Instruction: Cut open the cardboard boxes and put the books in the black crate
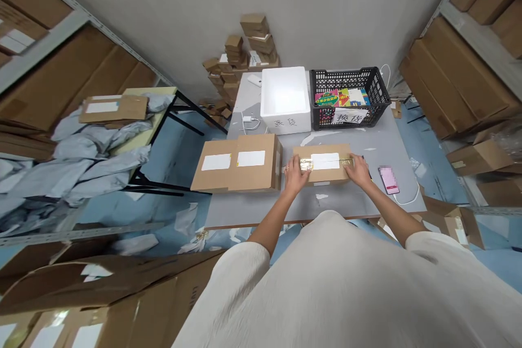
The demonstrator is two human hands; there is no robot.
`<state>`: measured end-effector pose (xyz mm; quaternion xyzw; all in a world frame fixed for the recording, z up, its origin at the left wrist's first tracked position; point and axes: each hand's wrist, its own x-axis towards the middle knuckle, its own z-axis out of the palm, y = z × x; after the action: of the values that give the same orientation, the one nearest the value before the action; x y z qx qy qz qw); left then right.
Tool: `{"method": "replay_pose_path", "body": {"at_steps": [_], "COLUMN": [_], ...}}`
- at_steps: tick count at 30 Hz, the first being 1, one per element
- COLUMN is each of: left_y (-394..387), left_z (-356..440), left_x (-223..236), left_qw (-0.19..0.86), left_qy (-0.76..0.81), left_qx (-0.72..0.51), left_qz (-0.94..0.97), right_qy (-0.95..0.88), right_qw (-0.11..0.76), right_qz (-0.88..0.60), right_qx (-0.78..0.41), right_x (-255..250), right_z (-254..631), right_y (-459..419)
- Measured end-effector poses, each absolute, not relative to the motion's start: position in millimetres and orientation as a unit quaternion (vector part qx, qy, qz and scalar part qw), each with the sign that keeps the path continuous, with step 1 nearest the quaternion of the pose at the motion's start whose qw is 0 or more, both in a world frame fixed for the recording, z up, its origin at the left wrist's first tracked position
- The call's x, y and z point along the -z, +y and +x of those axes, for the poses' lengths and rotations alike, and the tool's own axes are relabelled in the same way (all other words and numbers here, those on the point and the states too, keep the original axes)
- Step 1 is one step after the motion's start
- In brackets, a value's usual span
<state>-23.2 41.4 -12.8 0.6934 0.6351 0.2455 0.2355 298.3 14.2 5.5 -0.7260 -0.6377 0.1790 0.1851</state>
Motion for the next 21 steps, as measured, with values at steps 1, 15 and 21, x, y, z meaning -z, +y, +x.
{"method": "replay_pose_path", "body": {"at_steps": [1,15,21], "left_y": [41.6,39.5,38.0], "left_z": [-24.8,-23.7,-24.8], "left_x": [15.8,27.3,22.4], "left_qw": [0.249,0.302,0.275], "left_qy": [0.628,0.642,0.641], "left_qx": [-0.263,-0.320,-0.275], "left_qz": [0.689,0.628,0.662], "right_qy": [-0.632,-0.536,-0.683], "right_qw": [0.192,0.412,0.225], "right_qz": [-0.728,-0.699,-0.672], "right_qx": [-0.182,-0.234,-0.176], "right_x": [-6.0,-20.4,-33.8], "right_z": [298.5,300.4,306.6], "right_y": [13.6,45.0,73.2]}}
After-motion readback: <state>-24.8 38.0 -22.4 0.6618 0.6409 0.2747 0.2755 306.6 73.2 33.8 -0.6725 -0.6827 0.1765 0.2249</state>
